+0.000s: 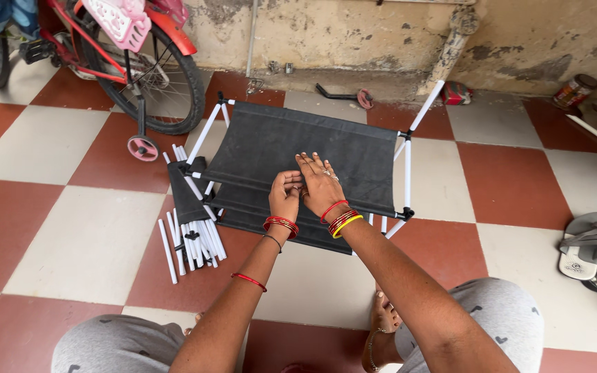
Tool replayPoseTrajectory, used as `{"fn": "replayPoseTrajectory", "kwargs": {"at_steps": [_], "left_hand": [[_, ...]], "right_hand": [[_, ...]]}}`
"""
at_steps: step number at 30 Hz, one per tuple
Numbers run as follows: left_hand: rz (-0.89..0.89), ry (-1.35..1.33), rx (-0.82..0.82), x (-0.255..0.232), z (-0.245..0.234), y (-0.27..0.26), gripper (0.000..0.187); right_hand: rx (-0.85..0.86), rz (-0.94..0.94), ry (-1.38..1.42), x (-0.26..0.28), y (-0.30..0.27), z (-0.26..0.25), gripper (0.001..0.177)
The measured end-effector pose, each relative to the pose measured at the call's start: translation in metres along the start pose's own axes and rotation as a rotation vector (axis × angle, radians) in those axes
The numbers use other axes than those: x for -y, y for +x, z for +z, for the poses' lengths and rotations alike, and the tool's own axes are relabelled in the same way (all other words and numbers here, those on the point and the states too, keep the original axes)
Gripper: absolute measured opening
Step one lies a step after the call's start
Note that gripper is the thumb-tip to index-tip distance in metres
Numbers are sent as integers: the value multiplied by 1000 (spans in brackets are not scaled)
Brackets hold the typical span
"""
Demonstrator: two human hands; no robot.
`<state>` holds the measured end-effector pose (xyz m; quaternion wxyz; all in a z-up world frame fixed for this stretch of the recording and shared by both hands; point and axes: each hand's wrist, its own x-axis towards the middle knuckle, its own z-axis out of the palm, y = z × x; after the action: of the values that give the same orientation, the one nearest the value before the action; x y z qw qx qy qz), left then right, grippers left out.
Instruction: The person assembles a multi-tiered storage rack by inserting white support rods into plastic connectors and attaching the black fabric shelf panels.
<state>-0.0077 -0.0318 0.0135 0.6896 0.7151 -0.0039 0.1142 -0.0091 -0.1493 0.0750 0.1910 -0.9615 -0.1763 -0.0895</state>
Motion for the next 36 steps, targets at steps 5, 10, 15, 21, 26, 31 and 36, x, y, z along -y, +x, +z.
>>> {"fn": "replayPoseTrajectory", "kwargs": {"at_steps": [5,10,15,21,26,31,36], "left_hand": [[140,170,126,-6,42,-8,34],[188,368,265,-8,74,-16,35],[187,702,425,0,104,-17,55],[-7,1051,592,11,131,-13,72],[11,1251,657,22,146,-14,78],[-21,1334,716,23,156,-8,78],[-106,1353,795,16,155,-5,75]], "right_hand": [[-9,69,-41,-44,-11,-23,81],[-21,124,-84,-90,-26,-36,77],[-126,154,-128,-128,-37,-54,70],[-193,250,-125,-178,-35,-76,66],[-298,291,-98,-209,-29,-91,58],[-445,355,-4,-226,-20,-108,50],[-591,516,145,-251,0,-107,45]]}}
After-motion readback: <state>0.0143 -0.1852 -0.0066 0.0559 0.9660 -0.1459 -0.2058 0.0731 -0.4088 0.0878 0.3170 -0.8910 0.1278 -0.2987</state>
